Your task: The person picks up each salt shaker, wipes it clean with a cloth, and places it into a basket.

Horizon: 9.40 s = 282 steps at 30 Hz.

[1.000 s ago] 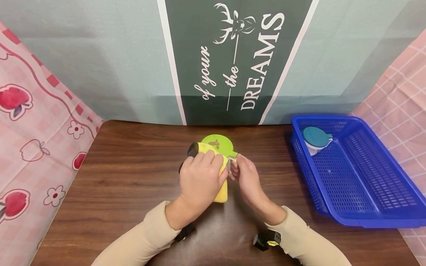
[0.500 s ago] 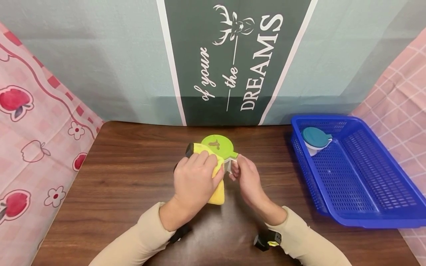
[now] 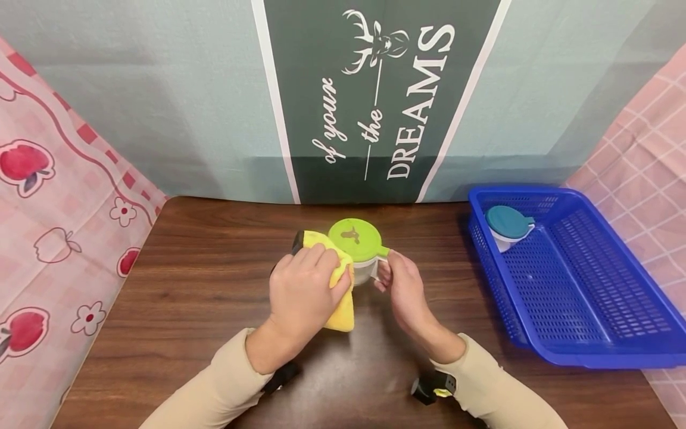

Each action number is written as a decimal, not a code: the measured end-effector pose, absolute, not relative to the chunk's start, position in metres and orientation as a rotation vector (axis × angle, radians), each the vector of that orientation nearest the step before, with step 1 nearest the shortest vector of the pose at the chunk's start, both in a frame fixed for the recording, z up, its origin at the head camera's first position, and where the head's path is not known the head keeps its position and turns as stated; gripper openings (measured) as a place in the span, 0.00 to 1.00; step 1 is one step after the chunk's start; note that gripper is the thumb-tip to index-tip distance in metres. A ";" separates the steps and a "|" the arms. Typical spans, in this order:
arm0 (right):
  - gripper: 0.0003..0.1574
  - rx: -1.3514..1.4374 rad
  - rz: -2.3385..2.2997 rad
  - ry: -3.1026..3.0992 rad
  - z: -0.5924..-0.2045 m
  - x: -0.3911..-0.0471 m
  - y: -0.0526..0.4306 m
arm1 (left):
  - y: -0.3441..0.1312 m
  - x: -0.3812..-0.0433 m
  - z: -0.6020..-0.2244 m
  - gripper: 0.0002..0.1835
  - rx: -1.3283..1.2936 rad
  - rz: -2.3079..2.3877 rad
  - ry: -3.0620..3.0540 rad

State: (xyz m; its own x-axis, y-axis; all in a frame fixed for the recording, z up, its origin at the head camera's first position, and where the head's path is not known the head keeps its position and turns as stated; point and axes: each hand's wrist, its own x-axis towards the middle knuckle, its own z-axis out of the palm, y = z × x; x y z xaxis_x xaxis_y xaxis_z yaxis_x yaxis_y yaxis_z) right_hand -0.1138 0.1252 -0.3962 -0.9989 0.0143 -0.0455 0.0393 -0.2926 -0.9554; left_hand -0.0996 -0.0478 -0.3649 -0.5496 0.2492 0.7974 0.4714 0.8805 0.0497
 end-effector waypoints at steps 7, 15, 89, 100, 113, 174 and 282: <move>0.20 0.077 -2.524 1.860 -0.395 -0.114 0.127 | -0.055 -0.102 -0.364 0.12 -0.503 -0.352 -2.173; 0.21 0.071 -2.527 1.860 -0.394 -0.114 0.131 | -0.064 -0.109 -0.364 0.09 -0.476 -0.377 -2.143; 0.23 -0.211 -2.376 1.728 -0.397 -0.107 0.152 | -0.095 -0.157 -0.360 0.07 -0.801 -0.607 -2.273; 0.23 -0.361 -2.365 1.661 -0.396 -0.108 0.150 | -0.098 -0.173 -0.362 0.08 -0.898 -0.626 -2.242; 0.24 -0.464 -2.311 1.613 -0.397 -0.111 0.146 | -0.075 -0.181 -0.354 0.09 -1.295 -0.814 -2.368; 0.23 -0.245 -2.585 1.729 -0.397 -0.121 0.159 | -0.112 -0.176 -0.340 0.06 -1.397 -1.357 -2.479; 0.24 -0.259 -2.491 1.697 -0.402 -0.110 0.144 | -0.044 -0.212 -0.321 0.09 -1.173 -0.848 -2.633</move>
